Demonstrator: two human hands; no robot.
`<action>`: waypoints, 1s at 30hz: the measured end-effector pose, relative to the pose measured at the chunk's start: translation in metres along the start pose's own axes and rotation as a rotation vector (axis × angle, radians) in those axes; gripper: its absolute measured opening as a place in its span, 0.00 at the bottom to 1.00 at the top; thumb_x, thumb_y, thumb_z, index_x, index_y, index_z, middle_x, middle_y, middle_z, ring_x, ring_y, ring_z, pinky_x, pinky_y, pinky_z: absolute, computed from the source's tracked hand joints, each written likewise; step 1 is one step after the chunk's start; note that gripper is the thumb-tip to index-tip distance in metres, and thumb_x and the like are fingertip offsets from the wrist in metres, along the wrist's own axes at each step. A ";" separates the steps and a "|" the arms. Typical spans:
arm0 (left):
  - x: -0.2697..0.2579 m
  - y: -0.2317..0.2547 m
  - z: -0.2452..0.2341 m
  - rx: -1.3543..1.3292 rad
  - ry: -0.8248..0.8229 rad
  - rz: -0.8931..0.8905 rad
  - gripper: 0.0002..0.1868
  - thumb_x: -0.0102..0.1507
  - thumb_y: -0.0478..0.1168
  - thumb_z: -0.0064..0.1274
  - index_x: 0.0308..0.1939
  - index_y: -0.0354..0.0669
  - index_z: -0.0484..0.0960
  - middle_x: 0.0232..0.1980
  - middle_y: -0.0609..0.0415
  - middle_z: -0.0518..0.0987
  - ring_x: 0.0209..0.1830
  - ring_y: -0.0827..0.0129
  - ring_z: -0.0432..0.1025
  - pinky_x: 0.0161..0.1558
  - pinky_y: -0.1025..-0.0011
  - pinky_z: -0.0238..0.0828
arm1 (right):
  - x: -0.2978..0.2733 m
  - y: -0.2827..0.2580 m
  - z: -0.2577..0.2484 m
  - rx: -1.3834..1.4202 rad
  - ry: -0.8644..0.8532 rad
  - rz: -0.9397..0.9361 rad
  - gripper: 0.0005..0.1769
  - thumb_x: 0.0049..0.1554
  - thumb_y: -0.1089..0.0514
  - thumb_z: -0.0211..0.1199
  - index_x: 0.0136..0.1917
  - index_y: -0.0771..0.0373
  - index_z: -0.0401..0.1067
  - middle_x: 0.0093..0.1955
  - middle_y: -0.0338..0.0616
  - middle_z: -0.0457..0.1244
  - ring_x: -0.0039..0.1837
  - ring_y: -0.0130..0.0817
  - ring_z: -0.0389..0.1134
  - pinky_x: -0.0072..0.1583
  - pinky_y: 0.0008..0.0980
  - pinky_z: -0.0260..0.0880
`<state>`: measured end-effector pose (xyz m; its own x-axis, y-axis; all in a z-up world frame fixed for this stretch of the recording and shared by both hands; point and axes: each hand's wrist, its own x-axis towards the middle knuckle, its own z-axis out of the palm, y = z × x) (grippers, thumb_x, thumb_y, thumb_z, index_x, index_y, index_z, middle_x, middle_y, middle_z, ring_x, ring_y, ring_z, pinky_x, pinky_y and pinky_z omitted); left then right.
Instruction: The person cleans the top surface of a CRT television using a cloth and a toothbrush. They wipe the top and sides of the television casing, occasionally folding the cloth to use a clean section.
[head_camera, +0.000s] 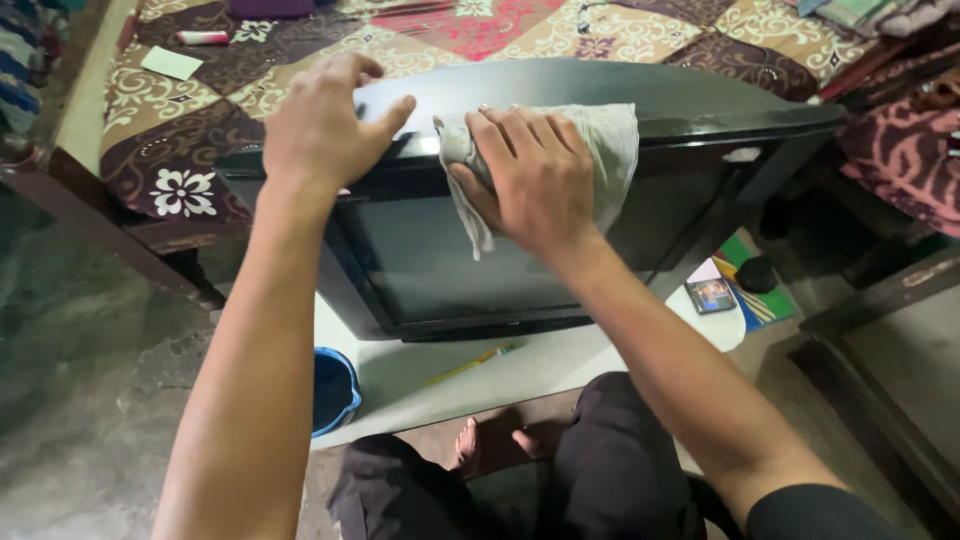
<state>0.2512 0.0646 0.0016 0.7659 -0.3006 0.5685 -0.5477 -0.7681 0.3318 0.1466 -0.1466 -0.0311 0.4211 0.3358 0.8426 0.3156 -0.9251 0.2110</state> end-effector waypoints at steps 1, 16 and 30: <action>0.000 -0.004 0.003 0.080 -0.047 -0.050 0.27 0.63 0.62 0.58 0.56 0.49 0.80 0.55 0.48 0.81 0.58 0.52 0.71 0.53 0.52 0.67 | -0.004 0.005 -0.001 -0.016 0.002 -0.037 0.25 0.71 0.39 0.54 0.65 0.61 0.73 0.62 0.45 0.68 0.64 0.44 0.69 0.65 0.43 0.64; 0.010 -0.018 -0.003 0.292 -0.177 0.255 0.29 0.66 0.62 0.45 0.70 0.62 0.71 0.79 0.49 0.59 0.81 0.55 0.47 0.76 0.52 0.37 | -0.031 0.047 -0.016 -0.100 0.042 0.180 0.21 0.68 0.43 0.55 0.57 0.61 0.78 0.59 0.43 0.71 0.61 0.42 0.70 0.66 0.44 0.60; 0.027 -0.046 0.005 -0.034 -0.141 0.039 0.25 0.72 0.60 0.45 0.67 0.55 0.74 0.70 0.46 0.69 0.73 0.45 0.59 0.69 0.45 0.51 | 0.019 -0.039 0.033 0.086 -0.005 0.112 0.27 0.67 0.38 0.53 0.58 0.62 0.78 0.57 0.48 0.71 0.59 0.44 0.72 0.63 0.45 0.66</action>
<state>0.2986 0.0896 -0.0022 0.7825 -0.4081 0.4703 -0.5869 -0.7357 0.3380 0.1702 -0.0981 -0.0392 0.4621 0.2327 0.8558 0.3383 -0.9382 0.0724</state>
